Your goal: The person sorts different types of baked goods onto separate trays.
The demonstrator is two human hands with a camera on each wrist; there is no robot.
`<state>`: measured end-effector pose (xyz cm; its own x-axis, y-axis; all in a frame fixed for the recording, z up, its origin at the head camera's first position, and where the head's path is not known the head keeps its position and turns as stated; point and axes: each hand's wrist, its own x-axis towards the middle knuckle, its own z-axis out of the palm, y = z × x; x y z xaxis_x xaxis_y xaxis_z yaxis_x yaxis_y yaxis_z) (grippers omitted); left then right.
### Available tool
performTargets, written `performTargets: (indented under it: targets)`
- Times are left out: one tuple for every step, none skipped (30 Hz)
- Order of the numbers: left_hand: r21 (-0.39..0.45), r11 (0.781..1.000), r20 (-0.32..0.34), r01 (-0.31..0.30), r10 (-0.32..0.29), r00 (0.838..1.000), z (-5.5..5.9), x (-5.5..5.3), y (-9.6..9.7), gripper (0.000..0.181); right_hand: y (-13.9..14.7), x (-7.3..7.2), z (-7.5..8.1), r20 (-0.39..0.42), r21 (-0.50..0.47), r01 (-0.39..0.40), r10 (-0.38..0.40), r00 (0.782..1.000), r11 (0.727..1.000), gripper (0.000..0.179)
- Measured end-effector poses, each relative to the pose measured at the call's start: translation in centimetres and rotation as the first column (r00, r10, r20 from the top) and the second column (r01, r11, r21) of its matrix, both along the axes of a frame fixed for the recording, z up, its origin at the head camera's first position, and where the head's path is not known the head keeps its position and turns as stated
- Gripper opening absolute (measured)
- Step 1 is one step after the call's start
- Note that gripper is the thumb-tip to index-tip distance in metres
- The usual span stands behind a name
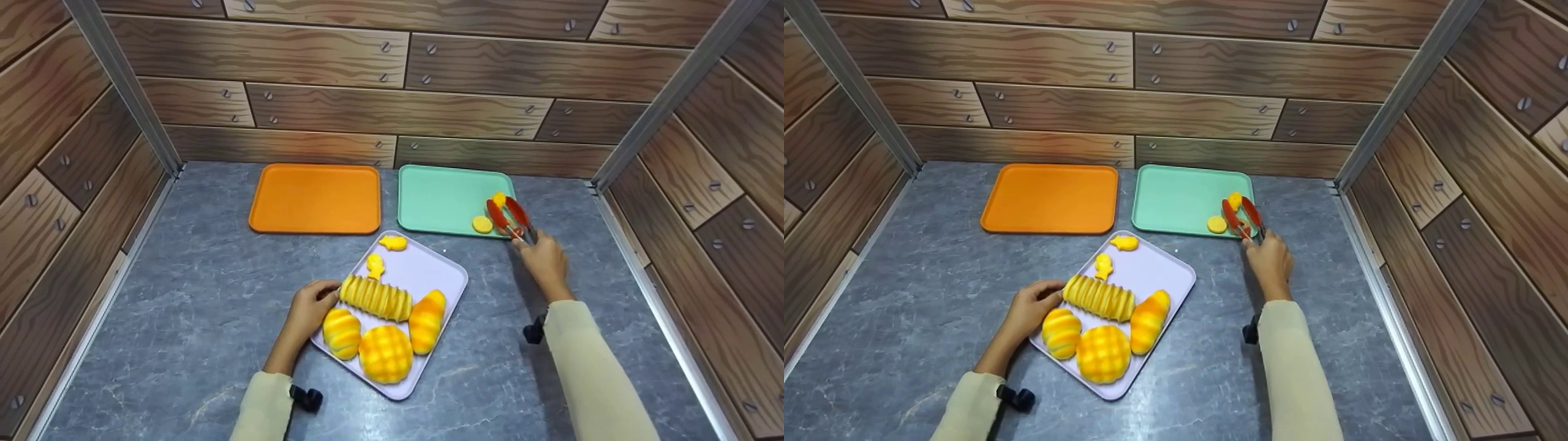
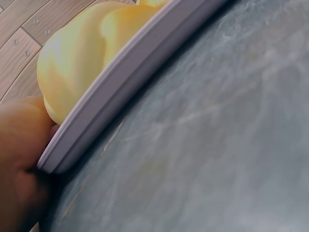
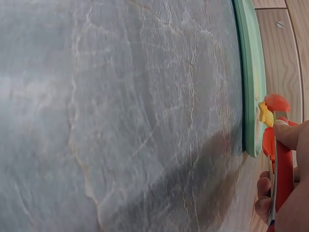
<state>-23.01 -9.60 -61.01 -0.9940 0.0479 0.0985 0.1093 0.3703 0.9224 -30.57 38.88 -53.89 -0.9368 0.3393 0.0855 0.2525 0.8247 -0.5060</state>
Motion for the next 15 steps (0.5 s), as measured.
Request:
performTargets:
  targets:
    - [0.004,1.000,-0.003,0.001,-0.001,1.000,0.04,0.01,0.02,0.018,-0.01,-0.03,-0.03,0.000,0.000,0.002,-0.002,1.000,1.000,0.057]
    - [0.006,1.000,-0.005,0.000,0.000,1.000,0.05,0.00,0.03,0.018,0.00,-0.06,-0.07,0.001,-0.001,0.003,-0.003,1.000,1.000,0.058]
    - [0.008,1.000,-0.007,0.001,0.000,1.000,0.06,0.01,0.05,0.018,0.00,-0.10,-0.10,0.002,-0.001,0.004,-0.004,1.000,1.000,0.058]
    - [0.009,1.000,-0.010,0.002,-0.002,1.000,0.06,0.01,0.07,0.018,0.02,-0.13,-0.14,0.004,-0.003,0.005,-0.005,1.000,1.000,0.059]
    - [0.008,1.000,-0.009,0.002,-0.002,1.000,0.07,0.01,0.07,0.018,0.01,-0.18,-0.17,0.006,-0.005,0.006,-0.006,1.000,1.000,0.059]
    - [0.005,1.000,-0.011,0.002,-0.002,1.000,0.04,0.03,0.07,0.018,0.00,-0.24,-0.20,0.010,-0.005,0.004,-0.004,1.000,1.000,0.059]
    - [0.001,1.000,-0.015,0.002,-0.002,1.000,0.04,0.06,0.05,0.018,-0.03,-0.31,-0.24,0.012,-0.004,0.001,-0.001,1.000,1.000,0.059]
    - [0.000,1.000,-0.014,0.000,0.000,1.000,0.02,0.08,0.03,0.018,-0.05,-0.38,-0.28,0.016,0.002,-0.003,0.003,1.000,1.000,0.060]
    - [0.000,1.000,-0.013,-0.001,0.001,1.000,-0.01,0.09,0.00,0.019,-0.07,-0.46,-0.33,0.019,0.008,-0.006,0.006,1.000,1.000,0.060]
    - [0.000,1.000,-0.012,-0.002,0.002,1.000,-0.04,0.11,-0.03,0.019,-0.10,-0.53,-0.38,0.021,0.014,-0.009,0.009,1.000,1.000,0.061]
    - [0.000,1.000,-0.012,-0.003,0.003,1.000,-0.07,0.11,-0.05,0.019,-0.14,-0.59,-0.42,0.025,0.018,-0.010,0.010,1.000,1.000,0.061]
    - [-0.001,1.000,-0.015,-0.003,0.003,1.000,-0.11,0.12,-0.09,0.019,-0.16,-0.66,-0.46,0.029,0.024,-0.011,0.010,1.000,1.000,0.062]
    - [-0.001,1.000,-0.015,-0.003,0.003,1.000,-0.14,0.11,-0.11,0.020,-0.19,-0.71,-0.50,0.032,0.027,-0.010,0.009,0.999,1.000,0.063]
    - [0.000,1.000,-0.014,-0.003,0.003,1.000,-0.17,0.10,-0.13,0.020,-0.23,-0.75,-0.52,0.036,0.031,-0.008,0.007,0.999,0.999,0.063]
    - [0.000,1.000,-0.014,-0.003,0.003,1.000,-0.20,0.09,-0.16,0.020,-0.27,-0.78,-0.52,0.039,0.032,-0.005,0.004,0.999,0.999,0.063]
